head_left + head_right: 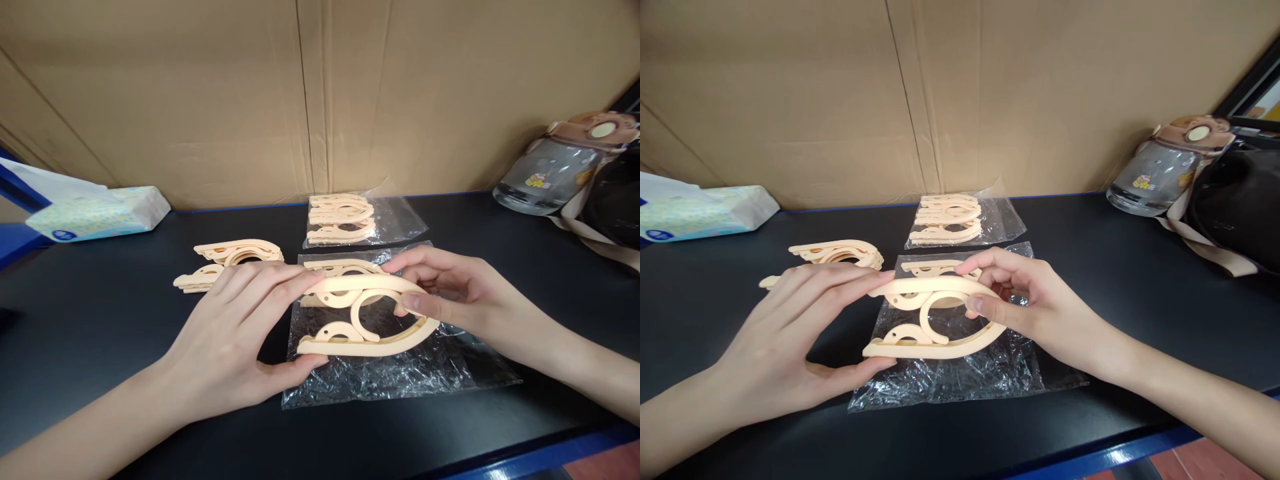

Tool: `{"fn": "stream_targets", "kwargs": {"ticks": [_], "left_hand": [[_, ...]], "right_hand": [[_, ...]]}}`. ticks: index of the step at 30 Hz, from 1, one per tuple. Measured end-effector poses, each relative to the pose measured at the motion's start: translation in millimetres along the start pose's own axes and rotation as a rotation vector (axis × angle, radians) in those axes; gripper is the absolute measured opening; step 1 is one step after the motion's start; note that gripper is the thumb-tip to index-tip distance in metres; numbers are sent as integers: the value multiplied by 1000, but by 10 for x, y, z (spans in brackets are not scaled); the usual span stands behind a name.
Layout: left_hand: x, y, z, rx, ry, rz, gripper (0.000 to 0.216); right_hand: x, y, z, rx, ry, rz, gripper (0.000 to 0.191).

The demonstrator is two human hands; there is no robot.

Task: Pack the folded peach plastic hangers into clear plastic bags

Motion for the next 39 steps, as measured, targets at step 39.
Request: {"fn": "stream_targets", "kwargs": {"ticks": [39], "left_hand": [[-100,44,0,-35,52,-46,54]], "right_hand": [[159,143,-241,206,958,775,60]]}}
Point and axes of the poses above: each hand's wrist, its own y-axis away from the middle knuckle, its own z-axis out of the back of the hand, x = y × z, the point moved 3 cm from there along -y, towards the middle knuckle, and after that the axes turned 14 degrees about z, right-handed, at the moved point
